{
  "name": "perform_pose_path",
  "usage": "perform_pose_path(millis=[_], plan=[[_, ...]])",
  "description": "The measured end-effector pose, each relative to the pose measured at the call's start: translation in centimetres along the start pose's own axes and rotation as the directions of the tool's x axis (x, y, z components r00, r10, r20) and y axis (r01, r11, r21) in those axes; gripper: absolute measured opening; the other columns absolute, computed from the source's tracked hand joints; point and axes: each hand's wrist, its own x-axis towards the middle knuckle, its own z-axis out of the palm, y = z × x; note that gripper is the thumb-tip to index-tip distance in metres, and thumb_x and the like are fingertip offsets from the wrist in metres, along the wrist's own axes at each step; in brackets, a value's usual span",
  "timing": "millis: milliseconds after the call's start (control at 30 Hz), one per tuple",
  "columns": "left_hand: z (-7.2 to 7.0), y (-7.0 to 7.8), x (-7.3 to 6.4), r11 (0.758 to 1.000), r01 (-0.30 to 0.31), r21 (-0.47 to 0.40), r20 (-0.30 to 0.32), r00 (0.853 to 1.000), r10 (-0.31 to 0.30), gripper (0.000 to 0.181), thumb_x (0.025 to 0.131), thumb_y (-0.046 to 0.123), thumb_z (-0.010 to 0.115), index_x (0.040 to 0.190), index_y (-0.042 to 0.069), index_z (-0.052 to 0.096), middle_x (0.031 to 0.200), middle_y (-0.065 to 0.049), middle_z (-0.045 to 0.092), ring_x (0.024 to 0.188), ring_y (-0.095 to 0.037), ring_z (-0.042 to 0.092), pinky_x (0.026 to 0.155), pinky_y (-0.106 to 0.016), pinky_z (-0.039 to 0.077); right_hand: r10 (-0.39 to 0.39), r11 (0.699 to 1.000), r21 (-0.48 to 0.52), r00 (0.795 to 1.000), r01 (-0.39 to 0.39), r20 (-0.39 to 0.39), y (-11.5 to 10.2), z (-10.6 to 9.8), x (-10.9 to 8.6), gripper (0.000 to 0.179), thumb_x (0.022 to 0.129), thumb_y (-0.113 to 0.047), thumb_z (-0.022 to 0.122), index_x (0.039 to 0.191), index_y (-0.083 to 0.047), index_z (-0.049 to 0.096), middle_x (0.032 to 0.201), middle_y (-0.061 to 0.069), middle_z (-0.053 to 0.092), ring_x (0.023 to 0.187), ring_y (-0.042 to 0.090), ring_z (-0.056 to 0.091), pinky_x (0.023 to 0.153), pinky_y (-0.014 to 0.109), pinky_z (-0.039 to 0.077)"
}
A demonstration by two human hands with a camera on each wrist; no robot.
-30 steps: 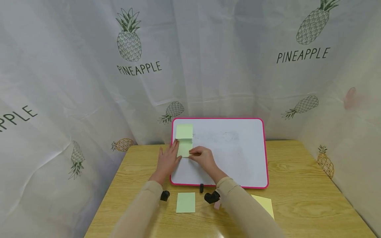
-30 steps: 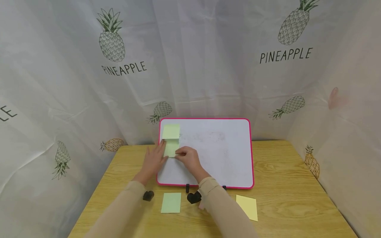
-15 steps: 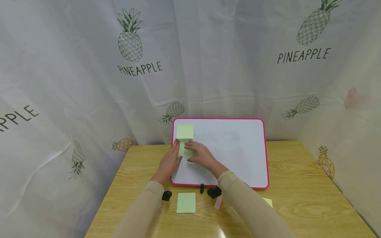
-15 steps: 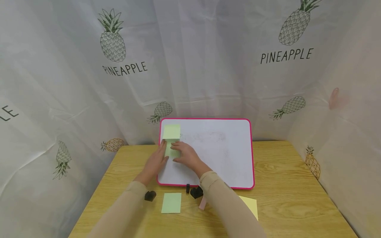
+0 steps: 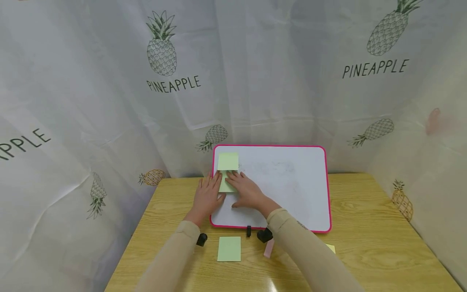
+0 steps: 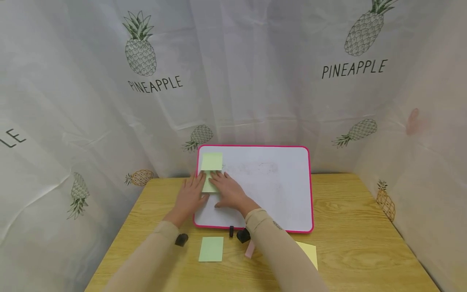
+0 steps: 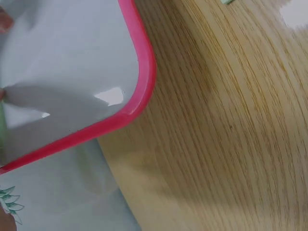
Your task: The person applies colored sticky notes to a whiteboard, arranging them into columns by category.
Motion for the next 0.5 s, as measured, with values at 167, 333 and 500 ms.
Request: perform_pose_path(millis=[167, 333, 500], plan=[[-0.31, -0.03, 0.00, 0.999, -0.026, 0.042, 0.034, 0.999, 0.024, 0.080, 0.095, 0.052, 0.054, 0.156, 0.011, 0.023, 0.162, -0.001, 0.013, 0.148, -0.030, 0.007, 0.115, -0.056, 0.013, -0.006, 1.000, -0.026, 1.000, 0.006, 0.021, 0.07, 0.11, -0.24, 0.108, 0.071, -0.051, 0.083, 0.153, -0.009, 0.029, 0.161, 0.006, 0.017, 0.148, 0.025, 0.007, 0.118, 0.036, 0.002], [-0.71, 0.11, -0.05, 0.997, -0.053, 0.051, 0.042, 0.998, 0.051, 0.081, 0.094, 0.055, 0.053, 0.155, 0.011, 0.024, 0.162, -0.001, 0.015, 0.148, -0.028, 0.003, 0.115, -0.057, 0.005, -0.016, 0.999, -0.029, 1.000, 0.017, 0.005, 0.24, 0.30, -0.29, 0.110, 0.071, -0.053, 0.082, 0.154, -0.008, 0.026, 0.161, 0.006, 0.016, 0.148, 0.024, 0.005, 0.118, 0.036, 0.001], [-1.00, 0.21, -0.22, 0.995, -0.087, 0.046, 0.031, 0.996, 0.086, 0.080, 0.094, 0.056, 0.053, 0.154, 0.010, 0.027, 0.161, -0.002, 0.018, 0.148, -0.028, 0.005, 0.114, -0.059, 0.006, -0.024, 1.000, -0.017, 1.000, 0.024, -0.003, 0.44, 0.33, -0.35, 0.112, 0.070, -0.054, 0.082, 0.155, -0.008, 0.025, 0.161, 0.007, 0.016, 0.148, 0.023, 0.006, 0.118, 0.036, 0.002]])
